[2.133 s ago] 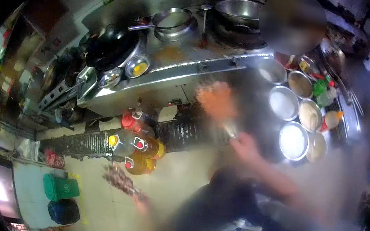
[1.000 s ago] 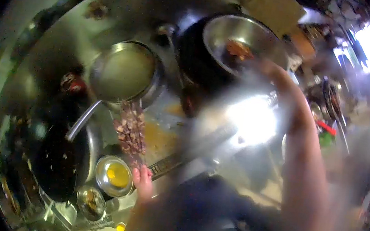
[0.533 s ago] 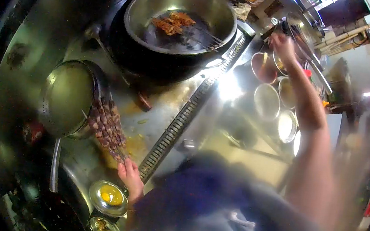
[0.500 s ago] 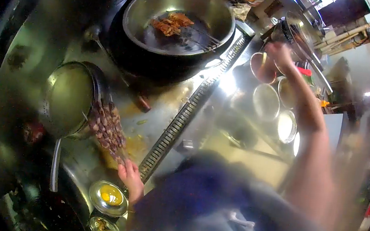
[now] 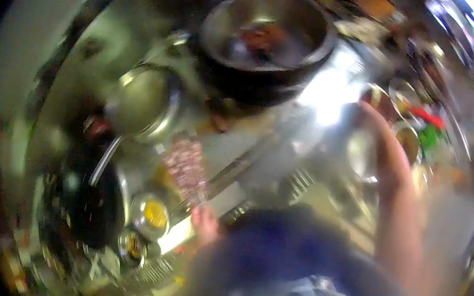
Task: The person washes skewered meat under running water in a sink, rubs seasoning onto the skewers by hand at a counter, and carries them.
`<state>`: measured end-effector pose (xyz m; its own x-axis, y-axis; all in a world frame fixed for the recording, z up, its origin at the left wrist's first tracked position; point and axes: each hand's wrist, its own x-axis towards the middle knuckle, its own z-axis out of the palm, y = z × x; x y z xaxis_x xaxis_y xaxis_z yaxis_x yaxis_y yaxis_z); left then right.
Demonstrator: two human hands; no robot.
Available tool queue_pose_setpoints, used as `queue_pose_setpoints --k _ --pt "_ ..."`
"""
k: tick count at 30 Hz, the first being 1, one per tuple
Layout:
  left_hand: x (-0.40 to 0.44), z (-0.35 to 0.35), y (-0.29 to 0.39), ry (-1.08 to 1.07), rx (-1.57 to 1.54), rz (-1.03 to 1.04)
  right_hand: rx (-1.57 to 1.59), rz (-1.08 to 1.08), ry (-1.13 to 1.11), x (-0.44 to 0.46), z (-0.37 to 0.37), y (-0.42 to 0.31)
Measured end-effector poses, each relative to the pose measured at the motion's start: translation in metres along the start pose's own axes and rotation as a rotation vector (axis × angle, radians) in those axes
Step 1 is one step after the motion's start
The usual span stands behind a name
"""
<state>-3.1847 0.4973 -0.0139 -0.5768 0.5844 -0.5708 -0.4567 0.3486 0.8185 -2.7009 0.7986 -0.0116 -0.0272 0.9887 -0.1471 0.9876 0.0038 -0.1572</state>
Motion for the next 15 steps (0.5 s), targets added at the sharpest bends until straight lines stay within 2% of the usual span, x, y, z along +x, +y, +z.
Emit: queue_pose_setpoints --k 1,3,5,8,11,13,15 --pt "-0.017 0.007 0.006 -0.007 0.103 -0.044 0.01 -0.017 0.003 -0.002 0.008 0.009" --pt "0.005 -0.004 -0.044 -0.118 -0.132 0.103 0.026 -0.042 0.019 -0.006 0.01 0.021" --pt "-0.017 0.005 -0.023 -0.081 0.219 0.223 0.024 -0.034 0.02 -0.008 0.012 0.036" --pt "-0.03 0.001 -0.013 -0.052 0.062 0.102 0.021 0.027 0.033 -0.021 0.006 0.061" --pt "-0.041 -0.004 -0.001 0.012 0.46 0.189 0.07 0.093 0.051 -0.019 -0.003 0.093" --pt "-0.045 -0.021 -0.013 0.041 0.189 0.361 0.113 0.157 0.077 -0.024 -0.013 0.108" --pt "-0.055 -0.036 -0.005 0.088 0.06 0.594 0.2 0.222 0.12 -0.029 -0.022 0.115"
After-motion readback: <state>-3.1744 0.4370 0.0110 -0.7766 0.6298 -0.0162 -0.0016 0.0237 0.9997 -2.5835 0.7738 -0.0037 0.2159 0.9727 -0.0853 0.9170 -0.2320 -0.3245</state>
